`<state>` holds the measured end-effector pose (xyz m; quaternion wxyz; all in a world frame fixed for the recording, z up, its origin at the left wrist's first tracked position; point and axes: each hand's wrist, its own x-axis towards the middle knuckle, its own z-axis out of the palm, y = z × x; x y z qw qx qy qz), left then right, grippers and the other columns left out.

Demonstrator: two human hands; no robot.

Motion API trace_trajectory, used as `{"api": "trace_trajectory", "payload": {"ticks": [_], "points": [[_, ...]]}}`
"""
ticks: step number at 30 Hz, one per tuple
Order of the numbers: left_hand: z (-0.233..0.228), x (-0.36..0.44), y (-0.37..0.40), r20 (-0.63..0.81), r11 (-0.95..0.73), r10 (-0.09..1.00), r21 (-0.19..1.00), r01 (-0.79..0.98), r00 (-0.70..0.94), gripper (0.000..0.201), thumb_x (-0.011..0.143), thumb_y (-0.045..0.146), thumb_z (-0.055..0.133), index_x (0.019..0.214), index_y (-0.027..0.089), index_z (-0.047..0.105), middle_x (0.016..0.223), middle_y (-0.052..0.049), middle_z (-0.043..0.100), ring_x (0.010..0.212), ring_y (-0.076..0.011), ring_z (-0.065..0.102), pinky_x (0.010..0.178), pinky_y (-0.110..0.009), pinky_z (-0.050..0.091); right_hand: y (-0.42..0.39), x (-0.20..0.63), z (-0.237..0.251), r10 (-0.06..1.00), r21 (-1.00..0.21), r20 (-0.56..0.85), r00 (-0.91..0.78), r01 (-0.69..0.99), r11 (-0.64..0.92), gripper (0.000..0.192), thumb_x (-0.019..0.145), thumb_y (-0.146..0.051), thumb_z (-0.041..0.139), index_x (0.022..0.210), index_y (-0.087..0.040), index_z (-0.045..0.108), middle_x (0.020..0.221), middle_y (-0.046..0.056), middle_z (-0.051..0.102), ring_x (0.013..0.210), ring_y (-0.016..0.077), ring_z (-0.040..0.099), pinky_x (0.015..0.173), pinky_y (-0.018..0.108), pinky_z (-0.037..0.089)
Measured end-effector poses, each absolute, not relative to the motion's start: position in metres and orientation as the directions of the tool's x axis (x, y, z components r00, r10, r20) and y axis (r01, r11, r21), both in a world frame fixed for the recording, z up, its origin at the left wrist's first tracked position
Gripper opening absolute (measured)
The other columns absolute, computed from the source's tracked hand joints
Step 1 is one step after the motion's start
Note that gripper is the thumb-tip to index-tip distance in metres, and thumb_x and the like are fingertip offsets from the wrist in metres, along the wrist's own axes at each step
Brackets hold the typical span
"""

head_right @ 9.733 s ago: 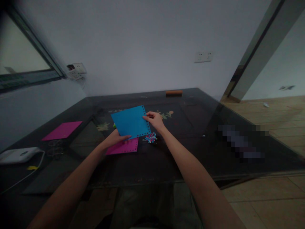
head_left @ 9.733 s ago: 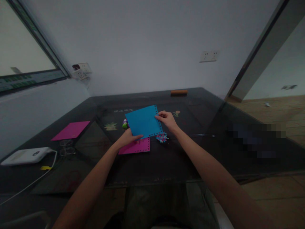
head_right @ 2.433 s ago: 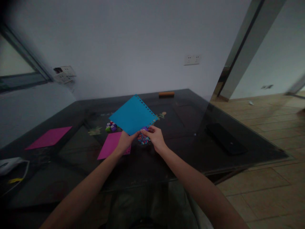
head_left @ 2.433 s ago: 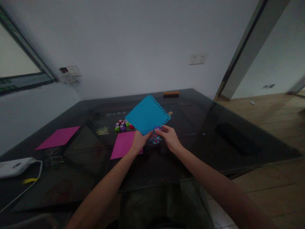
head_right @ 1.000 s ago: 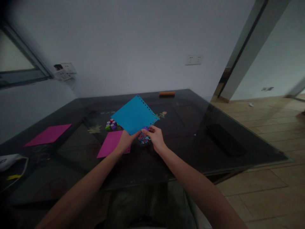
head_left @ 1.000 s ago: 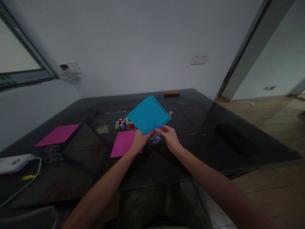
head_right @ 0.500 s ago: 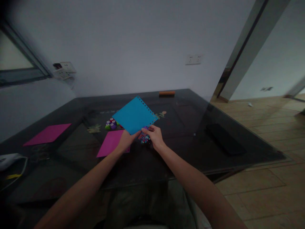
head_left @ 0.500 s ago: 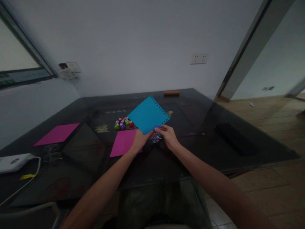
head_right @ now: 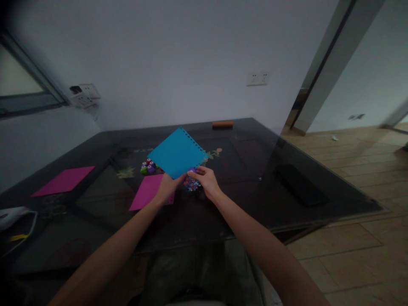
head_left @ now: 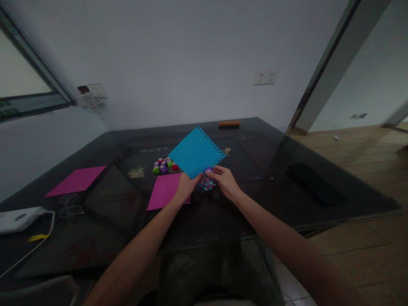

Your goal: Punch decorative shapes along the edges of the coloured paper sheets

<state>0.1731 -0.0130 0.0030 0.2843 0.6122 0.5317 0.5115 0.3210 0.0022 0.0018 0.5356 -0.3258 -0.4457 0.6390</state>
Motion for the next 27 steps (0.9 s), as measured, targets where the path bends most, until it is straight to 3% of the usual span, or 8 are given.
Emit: {"api": "trace_trajectory", "payload": {"ticks": [8, 15, 27], "points": [[0.001, 0.171, -0.011, 0.328, -0.271, 0.935, 0.908, 0.320, -0.138, 0.026, 0.071, 0.033, 0.066, 0.087, 0.013, 0.066, 0.089, -0.010, 0.072, 0.079, -0.0236, 0.067, 0.072, -0.032, 0.052, 0.003, 0.323, 0.002, 0.973, -0.921, 0.050, -0.227, -0.387, -0.043, 0.031, 0.052, -0.030, 0.082, 0.075, -0.018, 0.065, 0.072, 0.002, 0.067, 0.069, 0.0169, 0.062, 0.073, 0.034, 0.050], [0.011, 0.170, -0.013, 0.291, -0.244, 0.941, 0.937, 0.249, -0.171, 0.021, 0.071, 0.033, 0.065, 0.077, 0.013, 0.065, 0.068, -0.006, 0.071, 0.058, -0.0200, 0.065, 0.059, -0.030, 0.052, 0.004, 0.327, 0.004, 0.954, -0.916, 0.026, -0.300, -0.389, -0.097, 0.029, 0.060, -0.031, 0.079, 0.083, -0.018, 0.068, 0.081, 0.004, 0.070, 0.075, 0.0157, 0.064, 0.076, 0.030, 0.049], [0.013, 0.163, -0.011, 0.304, -0.254, 0.933, 0.935, 0.247, -0.192, 0.019, 0.073, 0.034, 0.063, 0.075, 0.015, 0.066, 0.069, -0.006, 0.071, 0.058, -0.0194, 0.065, 0.061, -0.029, 0.051, 0.011, 0.337, 0.002, 0.906, -0.907, -0.033, -0.423, -0.367, -0.205, 0.031, 0.080, -0.044, 0.059, 0.081, -0.014, 0.065, 0.083, 0.011, 0.071, 0.076, 0.0184, 0.067, 0.081, 0.035, 0.051]]}}
